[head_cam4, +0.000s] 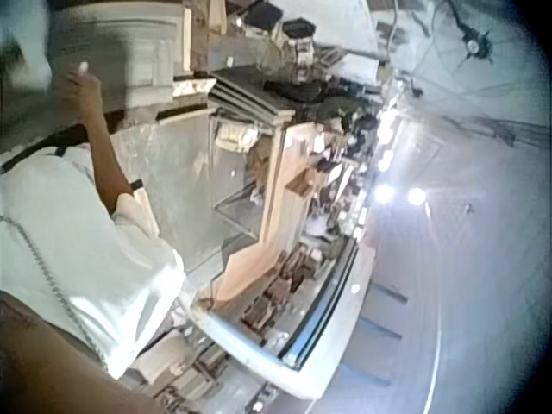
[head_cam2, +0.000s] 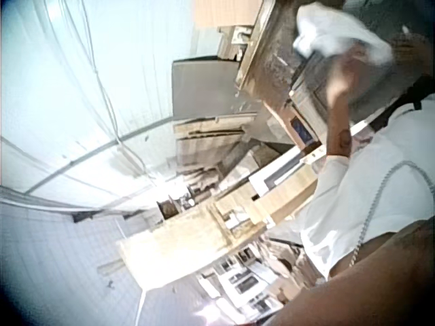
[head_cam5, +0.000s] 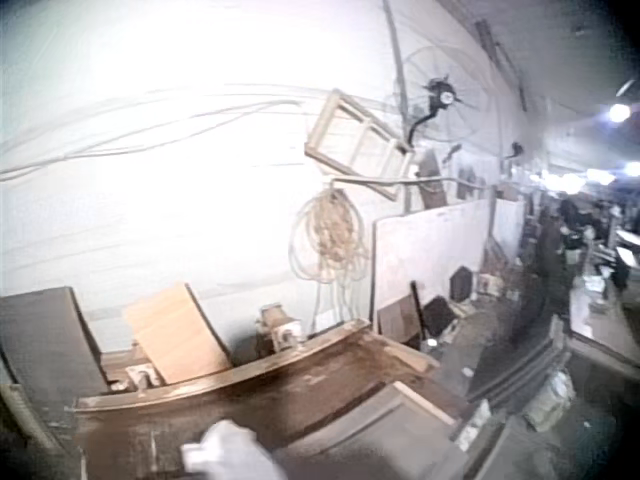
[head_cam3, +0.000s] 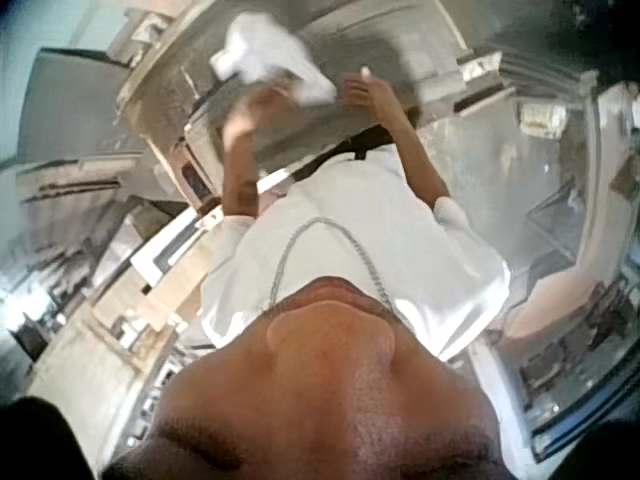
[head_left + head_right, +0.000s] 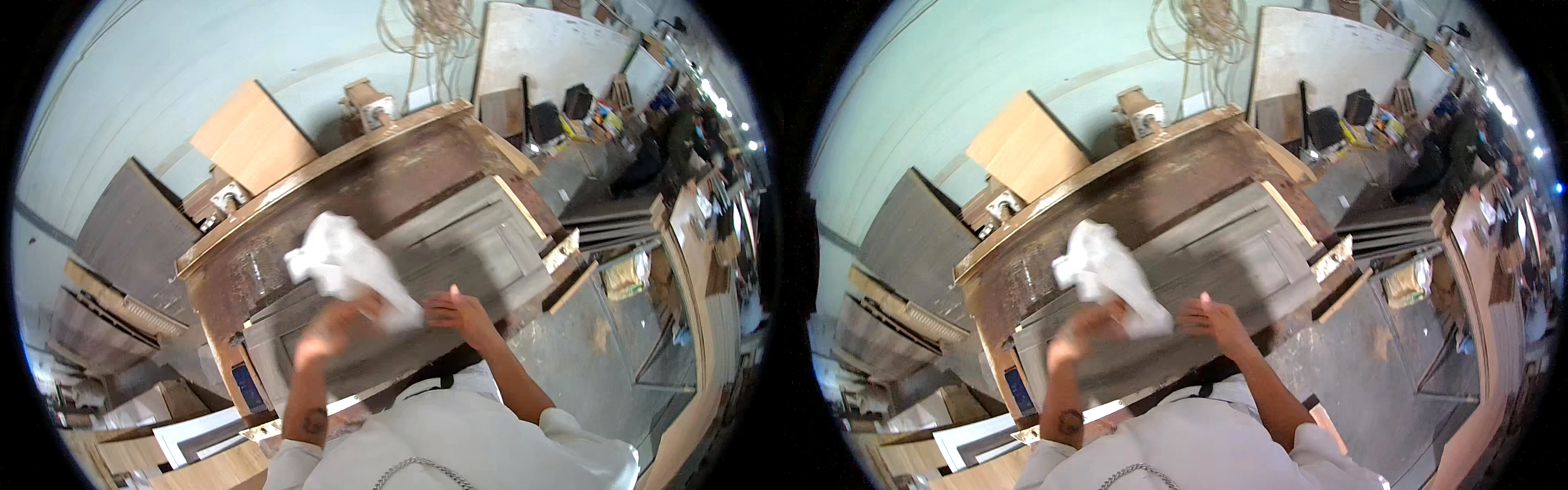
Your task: The person picks up a wooden furniture panel and places it on a workbench, then uses a white cloth to wipe the surface and edges of multiple panels one by one.
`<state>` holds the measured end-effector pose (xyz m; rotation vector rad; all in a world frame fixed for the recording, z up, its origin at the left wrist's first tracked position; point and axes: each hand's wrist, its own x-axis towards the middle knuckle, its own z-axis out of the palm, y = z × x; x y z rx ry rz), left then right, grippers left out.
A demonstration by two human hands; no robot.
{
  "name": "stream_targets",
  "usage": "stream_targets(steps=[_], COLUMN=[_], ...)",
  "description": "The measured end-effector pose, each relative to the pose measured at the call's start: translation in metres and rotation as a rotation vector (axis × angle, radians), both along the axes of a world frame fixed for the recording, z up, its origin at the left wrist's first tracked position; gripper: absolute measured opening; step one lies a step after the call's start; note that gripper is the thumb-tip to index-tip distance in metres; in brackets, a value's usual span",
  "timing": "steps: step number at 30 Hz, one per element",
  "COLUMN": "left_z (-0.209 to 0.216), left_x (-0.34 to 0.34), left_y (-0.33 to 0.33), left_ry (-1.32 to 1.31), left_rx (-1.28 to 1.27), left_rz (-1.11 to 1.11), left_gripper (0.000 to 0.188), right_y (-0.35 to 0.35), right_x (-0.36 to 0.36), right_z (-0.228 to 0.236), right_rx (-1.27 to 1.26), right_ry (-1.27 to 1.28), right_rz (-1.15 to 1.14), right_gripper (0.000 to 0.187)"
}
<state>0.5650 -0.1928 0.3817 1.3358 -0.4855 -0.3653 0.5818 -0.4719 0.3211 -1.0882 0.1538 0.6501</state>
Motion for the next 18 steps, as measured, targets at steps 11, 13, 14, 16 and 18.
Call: stream_targets(steps=[11,13,14,16,18], left_z=[-0.023,-0.062,-0.077,-0.098,-0.149], left_x=[-0.080,-0.087,-0.088,-0.086,-0.087], left_y=[-0.106,-0.086,-0.076,-0.054,-0.027], left_ry=[0.239,0.253,0.252,0.285,0.053], left_rx=[0.574,0.617,0.626,0.824,0.940], left_rz=[-0.081,0.173,0.350,0.516,0.777], left_gripper=[0.027,0.029,0.030,0.028,0.029], right_y=[-0.139,-0.169,-0.178,-0.186,-0.195], right_x=[0.031,0.050,0.064,0.101,0.145], right_z=[-0.009,-0.015,-0.013,-0.019,-0.044], right_rx=[-0.664,-1.029,-1.205,-1.465,-1.447], right_ry=[-0.345,-0.532,-0.604,-0.403,-0.511], right_rz=[-0.880,-0.808,-0.757,-0.593,-0.359], right_gripper=[0.039,0.041,0.044,0.052,0.060])
